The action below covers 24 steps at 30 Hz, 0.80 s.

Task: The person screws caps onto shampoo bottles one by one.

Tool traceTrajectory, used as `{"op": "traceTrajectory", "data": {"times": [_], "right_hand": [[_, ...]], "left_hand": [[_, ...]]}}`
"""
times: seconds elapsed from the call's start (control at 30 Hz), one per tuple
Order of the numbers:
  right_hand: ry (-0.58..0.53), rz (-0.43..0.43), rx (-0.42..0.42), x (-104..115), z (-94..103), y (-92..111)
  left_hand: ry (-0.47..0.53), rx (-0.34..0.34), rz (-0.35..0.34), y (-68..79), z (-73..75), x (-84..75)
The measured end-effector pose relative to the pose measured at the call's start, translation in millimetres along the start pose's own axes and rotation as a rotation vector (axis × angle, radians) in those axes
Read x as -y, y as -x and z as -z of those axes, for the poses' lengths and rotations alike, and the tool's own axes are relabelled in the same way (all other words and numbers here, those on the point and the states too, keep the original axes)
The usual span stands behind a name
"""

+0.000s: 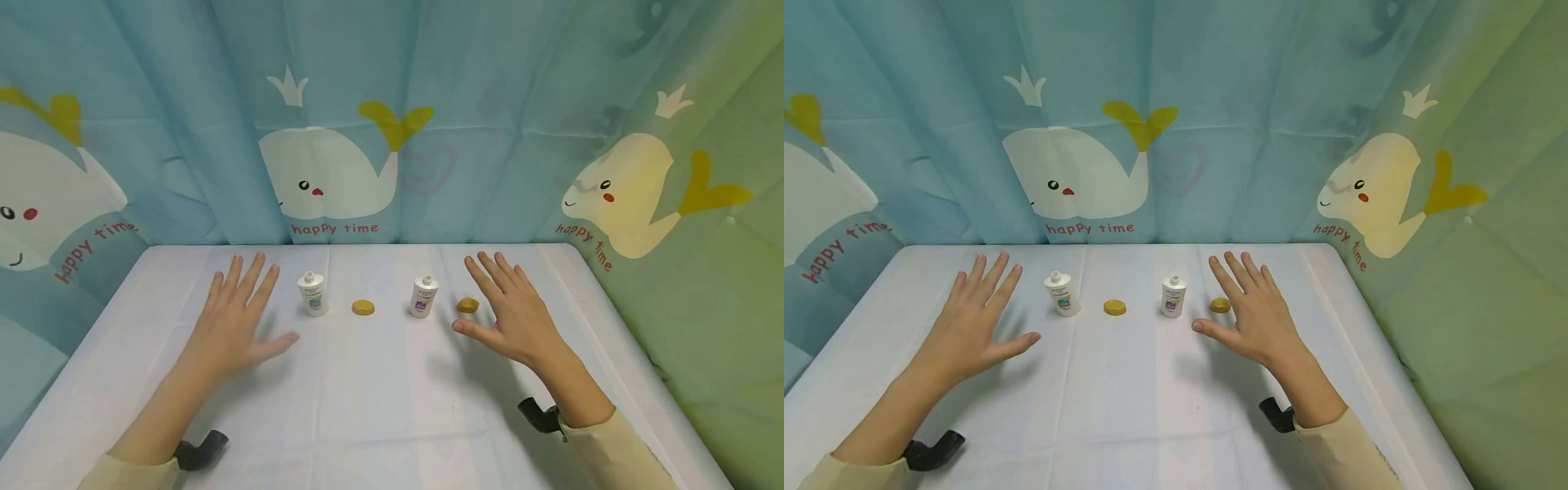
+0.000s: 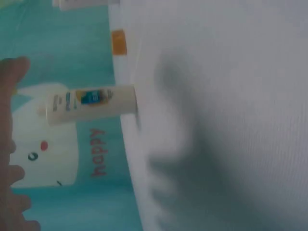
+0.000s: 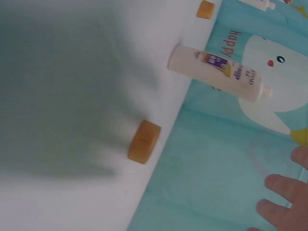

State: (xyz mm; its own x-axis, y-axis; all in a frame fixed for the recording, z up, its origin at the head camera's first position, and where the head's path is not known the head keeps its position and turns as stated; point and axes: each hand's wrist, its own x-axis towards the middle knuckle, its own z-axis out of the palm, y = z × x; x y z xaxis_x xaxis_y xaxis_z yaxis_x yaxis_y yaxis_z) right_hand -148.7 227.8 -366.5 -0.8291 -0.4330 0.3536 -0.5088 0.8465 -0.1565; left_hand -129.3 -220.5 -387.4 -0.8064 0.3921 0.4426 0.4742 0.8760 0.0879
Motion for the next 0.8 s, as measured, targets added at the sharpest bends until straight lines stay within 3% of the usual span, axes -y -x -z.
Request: {"op": "traceTrajectory", "data": {"times": [0.4, 0.57, 0.8], "right_hand": [[-0.041, -0.029, 0.061, -5.8, -7.2, 6.3], [-0.059, -0.038, 0.089, -10.1, -13.1, 7.1], [-0.075, -0.048, 0.133, -14.6, -18.7, 2.8]], "left_hand": [[0.175, -0.074, -0.054, -12.5, -5.2, -31.3], [0.244, -0.069, -0.062, -20.6, -6.7, -49.8], [0.372, -0.107, -0.128, -34.0, -13.7, -71.9]]}}
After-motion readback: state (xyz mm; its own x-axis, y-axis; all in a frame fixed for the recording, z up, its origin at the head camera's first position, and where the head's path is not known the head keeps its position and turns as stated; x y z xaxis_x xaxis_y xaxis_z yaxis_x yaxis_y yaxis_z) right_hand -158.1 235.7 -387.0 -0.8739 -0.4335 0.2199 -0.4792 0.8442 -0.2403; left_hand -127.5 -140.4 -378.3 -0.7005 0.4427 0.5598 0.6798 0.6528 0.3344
